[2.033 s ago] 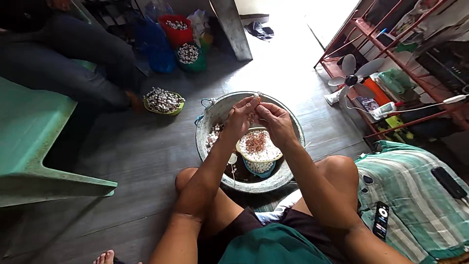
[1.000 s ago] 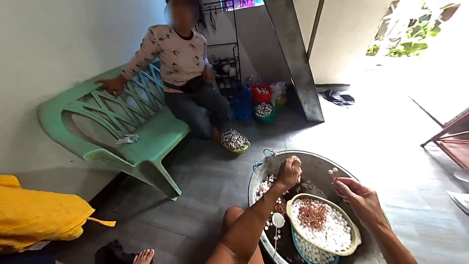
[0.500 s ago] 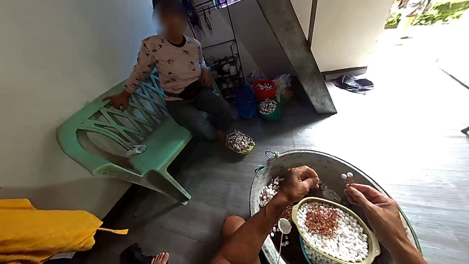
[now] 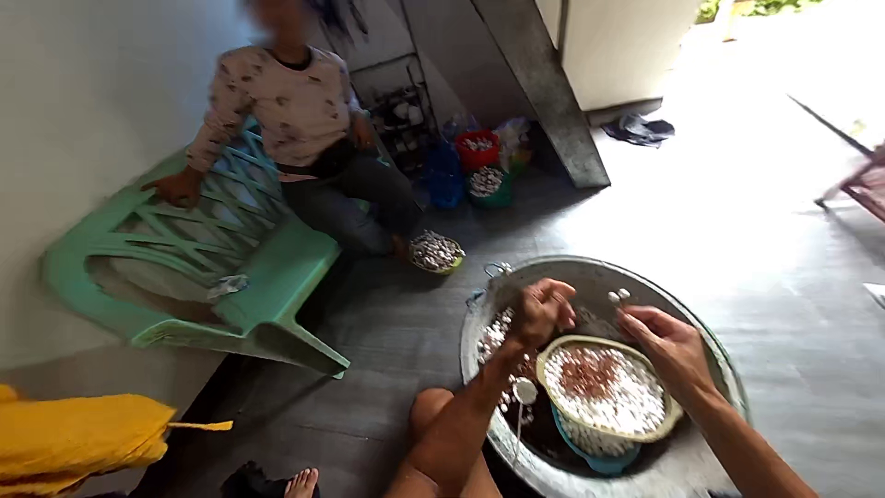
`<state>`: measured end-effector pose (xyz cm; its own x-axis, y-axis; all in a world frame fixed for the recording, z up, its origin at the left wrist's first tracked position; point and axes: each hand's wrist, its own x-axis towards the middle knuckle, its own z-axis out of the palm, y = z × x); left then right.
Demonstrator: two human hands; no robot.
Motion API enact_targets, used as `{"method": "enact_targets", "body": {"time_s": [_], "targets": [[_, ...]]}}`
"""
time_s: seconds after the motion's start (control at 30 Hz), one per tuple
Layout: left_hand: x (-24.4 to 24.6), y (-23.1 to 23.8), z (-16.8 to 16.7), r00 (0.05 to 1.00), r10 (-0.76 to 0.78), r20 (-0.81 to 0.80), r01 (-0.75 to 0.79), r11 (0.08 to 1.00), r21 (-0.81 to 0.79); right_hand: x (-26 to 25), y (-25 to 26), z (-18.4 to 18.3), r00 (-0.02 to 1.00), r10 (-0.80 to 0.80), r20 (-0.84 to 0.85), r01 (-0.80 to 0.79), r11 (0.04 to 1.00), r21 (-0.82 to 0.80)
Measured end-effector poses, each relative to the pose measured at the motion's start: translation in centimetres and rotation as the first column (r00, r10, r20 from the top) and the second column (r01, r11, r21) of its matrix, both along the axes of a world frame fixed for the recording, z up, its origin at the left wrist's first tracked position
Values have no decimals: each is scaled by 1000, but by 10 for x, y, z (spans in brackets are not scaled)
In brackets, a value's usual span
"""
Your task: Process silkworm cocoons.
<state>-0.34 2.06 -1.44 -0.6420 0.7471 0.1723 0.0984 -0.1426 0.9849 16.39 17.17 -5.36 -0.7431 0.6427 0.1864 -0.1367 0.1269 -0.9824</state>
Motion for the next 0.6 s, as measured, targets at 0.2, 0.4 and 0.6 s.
{"method": "enact_targets", "body": {"time_s": [0.2,0.4,0.6], "targets": [[3,-9,3,987,-108,-122,102,993,-54,7,-2,4,997,-26,68,16,988,152],[13,-14,9,944,-114,-309,101,993,-57,19,-10,5,996,-18,87,-3,972,236],[16,-9,7,900,-231,-371,193,972,-136,19,-17,6,995,-47,90,19,959,284]]}}
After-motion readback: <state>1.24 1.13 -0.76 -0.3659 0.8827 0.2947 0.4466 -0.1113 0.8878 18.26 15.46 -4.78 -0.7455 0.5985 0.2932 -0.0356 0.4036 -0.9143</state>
